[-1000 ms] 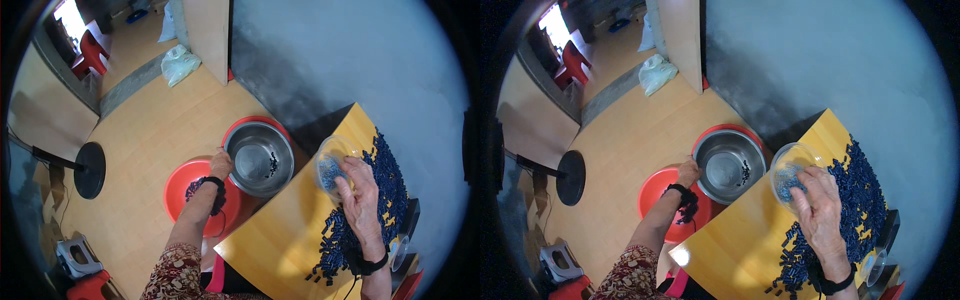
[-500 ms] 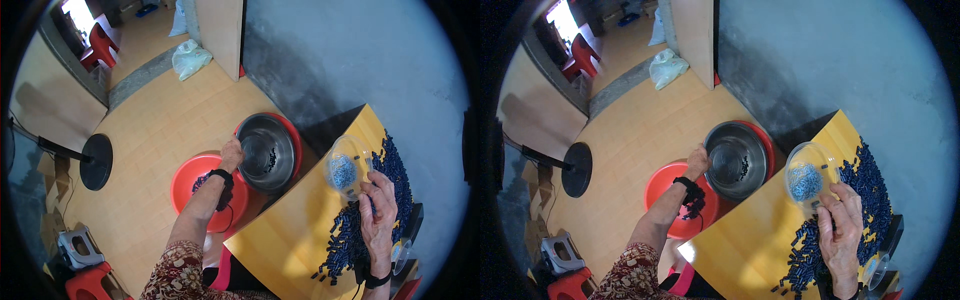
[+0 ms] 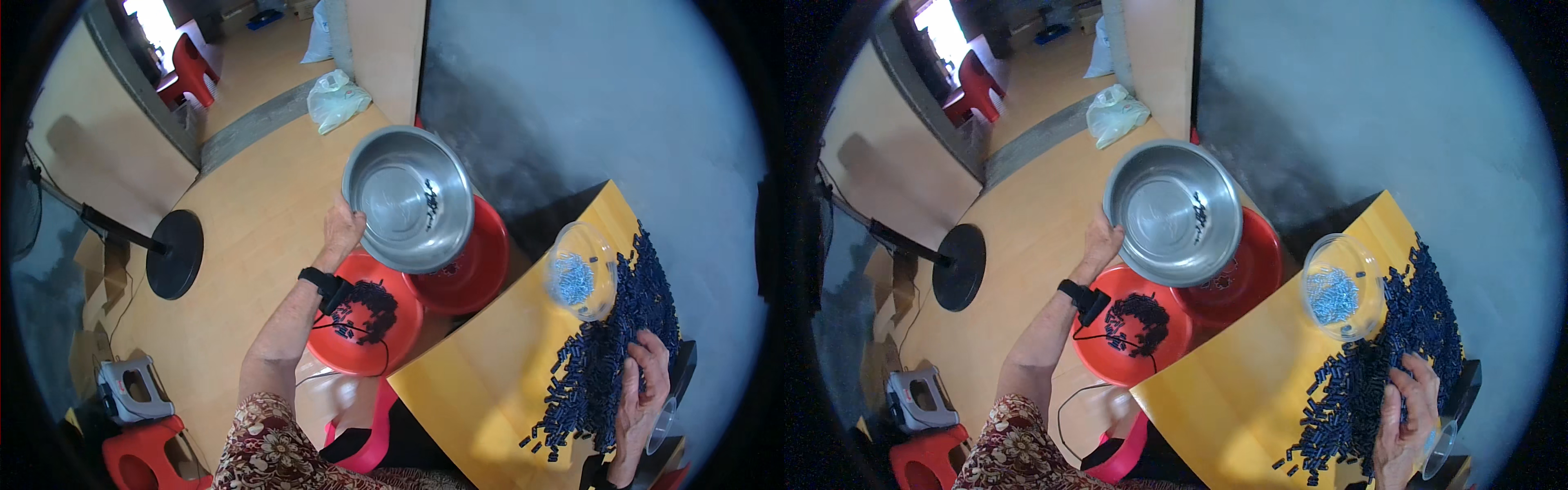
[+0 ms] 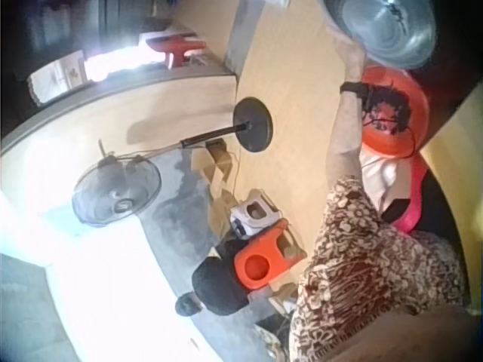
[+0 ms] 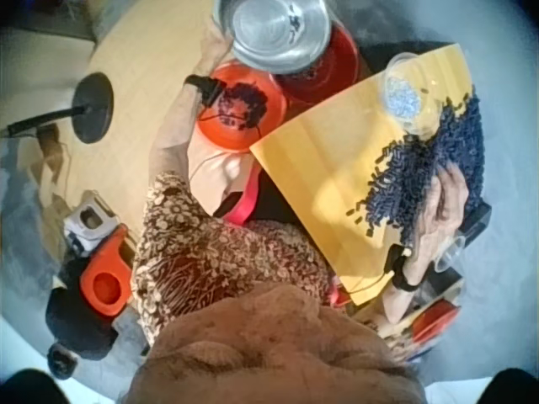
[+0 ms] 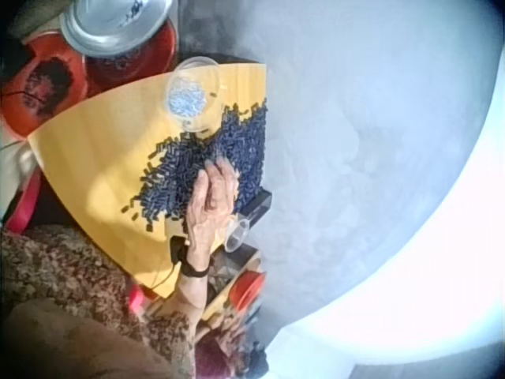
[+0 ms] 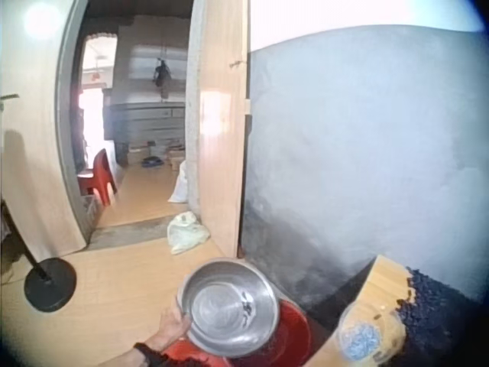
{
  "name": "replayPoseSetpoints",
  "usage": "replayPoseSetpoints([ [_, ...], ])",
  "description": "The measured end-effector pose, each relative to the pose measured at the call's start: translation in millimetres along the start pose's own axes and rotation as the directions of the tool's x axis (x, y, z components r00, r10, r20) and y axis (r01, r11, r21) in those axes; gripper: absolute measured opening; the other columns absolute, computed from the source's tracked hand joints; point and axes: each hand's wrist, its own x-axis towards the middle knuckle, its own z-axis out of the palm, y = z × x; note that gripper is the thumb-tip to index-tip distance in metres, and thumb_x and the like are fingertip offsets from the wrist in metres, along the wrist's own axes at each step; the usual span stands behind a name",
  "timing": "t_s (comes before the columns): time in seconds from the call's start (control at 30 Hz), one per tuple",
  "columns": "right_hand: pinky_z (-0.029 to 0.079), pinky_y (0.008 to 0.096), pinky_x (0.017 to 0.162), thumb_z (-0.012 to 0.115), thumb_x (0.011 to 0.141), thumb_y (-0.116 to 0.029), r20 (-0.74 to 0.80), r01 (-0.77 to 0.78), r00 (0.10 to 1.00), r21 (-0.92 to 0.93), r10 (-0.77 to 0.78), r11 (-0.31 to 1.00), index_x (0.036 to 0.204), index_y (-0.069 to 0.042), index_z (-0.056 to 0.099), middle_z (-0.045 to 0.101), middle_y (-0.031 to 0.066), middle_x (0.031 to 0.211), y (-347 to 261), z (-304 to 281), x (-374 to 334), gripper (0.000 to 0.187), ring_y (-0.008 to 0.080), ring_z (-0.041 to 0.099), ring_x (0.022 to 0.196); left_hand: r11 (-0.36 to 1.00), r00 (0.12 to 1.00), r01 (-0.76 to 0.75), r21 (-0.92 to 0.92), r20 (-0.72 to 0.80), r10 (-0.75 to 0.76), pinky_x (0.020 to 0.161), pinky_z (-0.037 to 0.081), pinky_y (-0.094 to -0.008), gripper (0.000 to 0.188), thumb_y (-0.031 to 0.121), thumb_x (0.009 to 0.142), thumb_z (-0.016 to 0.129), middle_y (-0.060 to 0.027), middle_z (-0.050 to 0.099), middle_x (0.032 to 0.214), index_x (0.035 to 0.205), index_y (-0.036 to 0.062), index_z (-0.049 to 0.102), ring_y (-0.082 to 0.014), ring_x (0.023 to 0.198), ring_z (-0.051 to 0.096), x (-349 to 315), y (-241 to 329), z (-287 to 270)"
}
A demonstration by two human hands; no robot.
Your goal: Sorting small black and silver industrial components into various plastic and metal containers on a table.
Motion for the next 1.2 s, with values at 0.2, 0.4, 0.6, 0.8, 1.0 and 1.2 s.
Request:
replayPoseSetpoints([
  [0.2,0.039,0.0391,0.105,0.062,0.096,-0.013,-0.032,-0.128,0.991,0.102,0.132,0.987,0.101,0.002,0.068,0.061,0.0153,0.124,23,-7,-22,0.016,0.0266,0.056,0.118,0.999,0.998,0.048,0.019,-0.033,-0.048,0.070,0.051,-0.0574,0.044,0.011,0.081,0.061,-0.0319,0.064,0.080,0.115,-0.0039,0.037,-0.0510,0.078,0.065,13,-9,-41],
  [0.4,0.039,0.0389,0.106,0.062,0.096,-0.013,-0.016,-0.154,0.988,0.079,0.156,0.985,0.100,0.001,0.067,0.063,0.0143,0.122,34,-5,-31,0.015,0.0262,0.056,0.118,0.999,0.999,0.021,0.030,0.036,-0.022,0.072,0.052,-0.0567,0.045,0.012,0.082,0.061,-0.0299,0.065,0.079,0.117,-0.0052,0.039,-0.0500,0.078,0.065,8,6,-35],
  [0.6,0.040,0.0396,0.105,0.061,0.095,-0.012,-0.021,-0.150,0.988,0.079,0.152,0.986,0.099,0.001,0.066,0.063,0.0145,0.120,32,-5,-41,0.014,0.0273,0.057,0.116,0.996,0.994,-0.015,0.083,0.105,0.007,0.073,0.053,-0.0574,0.041,0.012,0.082,0.062,-0.0287,0.066,0.079,0.115,-0.0054,0.043,-0.0493,0.079,0.066,0,28,-19],
  [0.8,0.041,0.0399,0.103,0.061,0.095,-0.012,-0.043,-0.163,0.985,0.103,0.168,0.981,0.099,0.001,0.066,0.063,0.0150,0.118,34,-10,-54,0.014,0.0279,0.058,0.114,0.972,0.973,-0.227,0.066,0.050,0.224,0.069,0.053,-0.0566,0.028,0.010,0.086,0.060,-0.0276,0.063,0.087,0.108,-0.0012,0.046,-0.0481,0.076,0.065,-20,62,-2],
  [1.0,0.041,0.0385,0.101,0.061,0.095,-0.012,-0.067,-0.189,0.979,0.061,0.193,0.980,0.097,0.001,0.067,0.065,0.0146,0.114,29,-17,-62,0.015,0.0271,0.058,0.111,0.827,0.835,-0.550,0.119,0.113,0.539,0.057,0.053,-0.0487,0.015,0.007,0.090,0.059,-0.0197,0.056,0.094,0.100,0.0043,0.049,-0.0423,0.068,0.062,-45,91,-5],
  [1.2,0.043,0.0384,0.099,0.060,0.094,-0.010,-0.075,-0.229,0.969,0.072,0.234,0.971,0.097,0.004,0.067,0.066,0.0162,0.112,40,-26,-77,0.016,0.0275,0.060,0.108,0.661,0.690,-0.719,0.215,0.113,0.715,0.059,0.057,-0.0405,0.017,0.006,0.084,0.059,-0.0154,0.058,0.105,0.099,0.0072,0.051,-0.0288,0.069,0.068,-41,105,-2],
])
